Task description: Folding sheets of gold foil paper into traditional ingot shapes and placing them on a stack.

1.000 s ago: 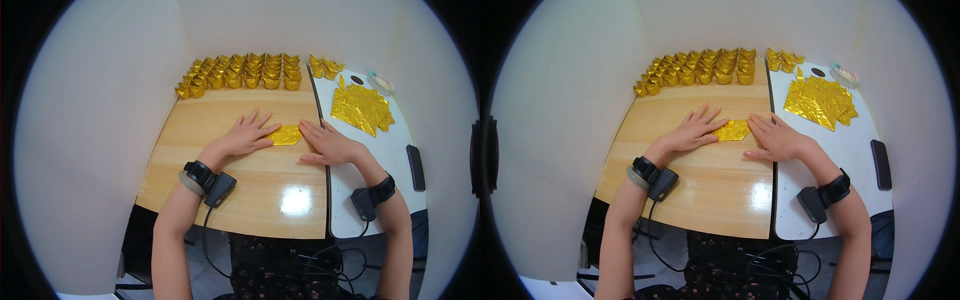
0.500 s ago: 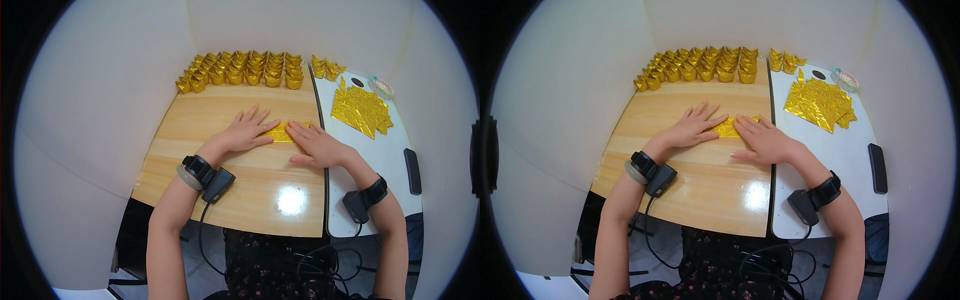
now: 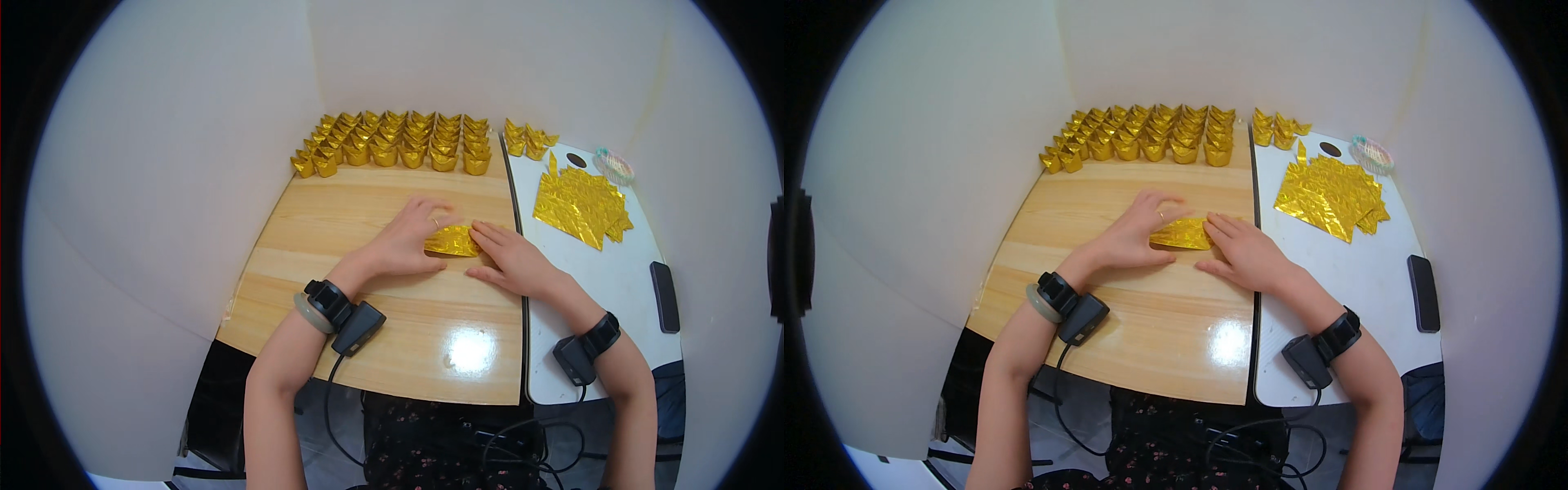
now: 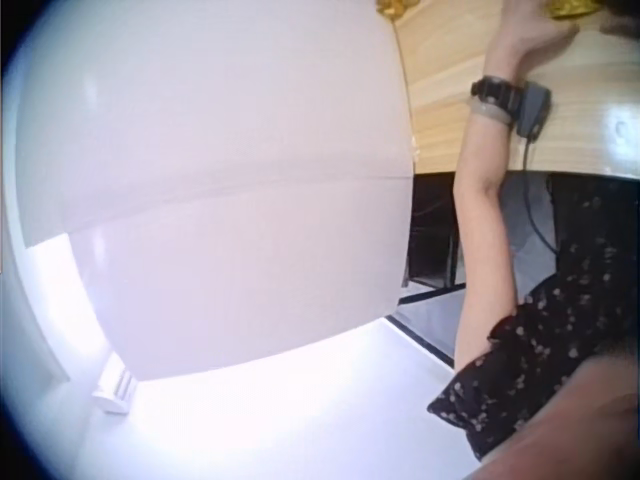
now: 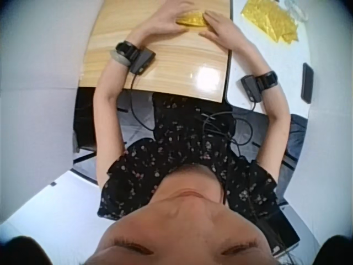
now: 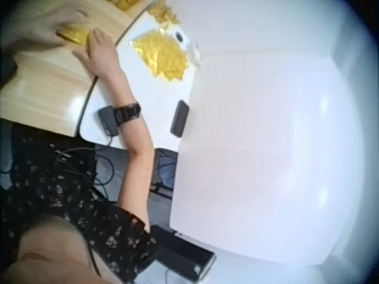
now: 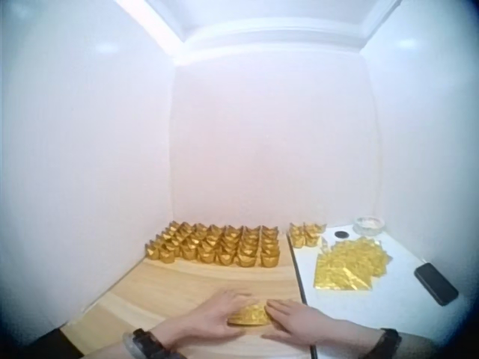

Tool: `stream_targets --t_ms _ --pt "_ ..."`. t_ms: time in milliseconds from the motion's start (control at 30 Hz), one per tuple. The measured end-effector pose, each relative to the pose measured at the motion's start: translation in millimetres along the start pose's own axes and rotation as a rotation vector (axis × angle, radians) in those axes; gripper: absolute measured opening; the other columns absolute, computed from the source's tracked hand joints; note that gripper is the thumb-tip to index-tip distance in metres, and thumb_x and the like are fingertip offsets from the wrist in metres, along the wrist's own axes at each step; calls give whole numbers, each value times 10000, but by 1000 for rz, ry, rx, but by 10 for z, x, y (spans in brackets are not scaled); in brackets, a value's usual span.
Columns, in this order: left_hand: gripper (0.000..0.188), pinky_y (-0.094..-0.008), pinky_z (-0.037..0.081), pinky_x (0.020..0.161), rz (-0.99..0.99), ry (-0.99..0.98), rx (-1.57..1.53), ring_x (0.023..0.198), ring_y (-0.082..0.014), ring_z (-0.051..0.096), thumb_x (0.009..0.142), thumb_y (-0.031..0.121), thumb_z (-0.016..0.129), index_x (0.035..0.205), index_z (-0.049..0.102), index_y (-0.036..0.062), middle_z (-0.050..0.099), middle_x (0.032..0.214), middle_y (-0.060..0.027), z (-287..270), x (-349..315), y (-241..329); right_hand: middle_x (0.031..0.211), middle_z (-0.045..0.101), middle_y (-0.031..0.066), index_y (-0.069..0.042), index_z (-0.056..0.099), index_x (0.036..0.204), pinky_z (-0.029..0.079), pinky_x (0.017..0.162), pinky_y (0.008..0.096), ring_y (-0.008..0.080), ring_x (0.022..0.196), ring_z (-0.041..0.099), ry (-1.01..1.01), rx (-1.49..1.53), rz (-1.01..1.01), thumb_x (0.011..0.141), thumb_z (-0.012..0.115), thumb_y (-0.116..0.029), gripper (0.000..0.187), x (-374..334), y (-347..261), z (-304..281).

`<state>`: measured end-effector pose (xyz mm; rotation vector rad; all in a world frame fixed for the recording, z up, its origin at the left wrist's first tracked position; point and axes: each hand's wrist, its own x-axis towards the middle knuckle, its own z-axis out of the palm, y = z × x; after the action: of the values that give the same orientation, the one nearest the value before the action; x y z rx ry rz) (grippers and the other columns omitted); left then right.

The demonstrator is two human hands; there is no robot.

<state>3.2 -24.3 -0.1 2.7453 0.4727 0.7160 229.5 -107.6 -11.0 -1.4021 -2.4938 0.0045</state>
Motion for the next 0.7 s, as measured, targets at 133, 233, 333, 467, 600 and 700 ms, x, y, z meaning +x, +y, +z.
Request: stream_targets --t_ms 133,233,333,467,600,700 --pt "486 -360 388 936 -41 -118 -25 1103 -285 455 694 218 741 1131 595 63 544 1105 -106 44 2 -51 1265 469 214 15 530 1154 350 993 391 344 1171 440 170 -74 -91 821 609 -392 531 22 20 -13" --pt "432 -337 435 863 -70 -73 -76 1008 -259 524 689 211 745 1067 618 44 577 1021 -90 67 -5 -47 1118 549 156 -21 562 1082 414 902 385 312 1054 507 180 50 -87 777 672 -309 433 47 11 -79" --pt "453 -338 451 834 -57 -23 -98 955 -271 548 687 203 746 1085 604 41 565 1027 -110 60 -5 -29 995 575 110 -44 568 1057 449 828 378 285 966 538 130 169 -6 757 693 -252 385 46 -34 -91" --pt "455 -341 455 818 -91 -22 -73 940 -270 551 677 190 750 1080 590 50 561 997 -110 47 16 1 958 582 104 -45 564 1065 465 791 355 269 945 550 155 180 31 772 679 -255 378 43 -3 -60" --pt "425 -340 460 799 -165 -27 -95 920 -266 549 675 195 743 1044 582 58 556 968 -103 47 24 35 930 595 106 -51 564 1069 471 776 358 270 915 562 134 190 66 787 664 -250 359 61 -20 -89" --pt "367 -334 466 776 -132 6 -29 900 -260 550 686 198 727 993 594 47 552 961 -106 60 11 24 924 603 103 -51 560 1066 467 774 357 268 909 563 120 201 74 809 646 -225 322 76 -17 -89"
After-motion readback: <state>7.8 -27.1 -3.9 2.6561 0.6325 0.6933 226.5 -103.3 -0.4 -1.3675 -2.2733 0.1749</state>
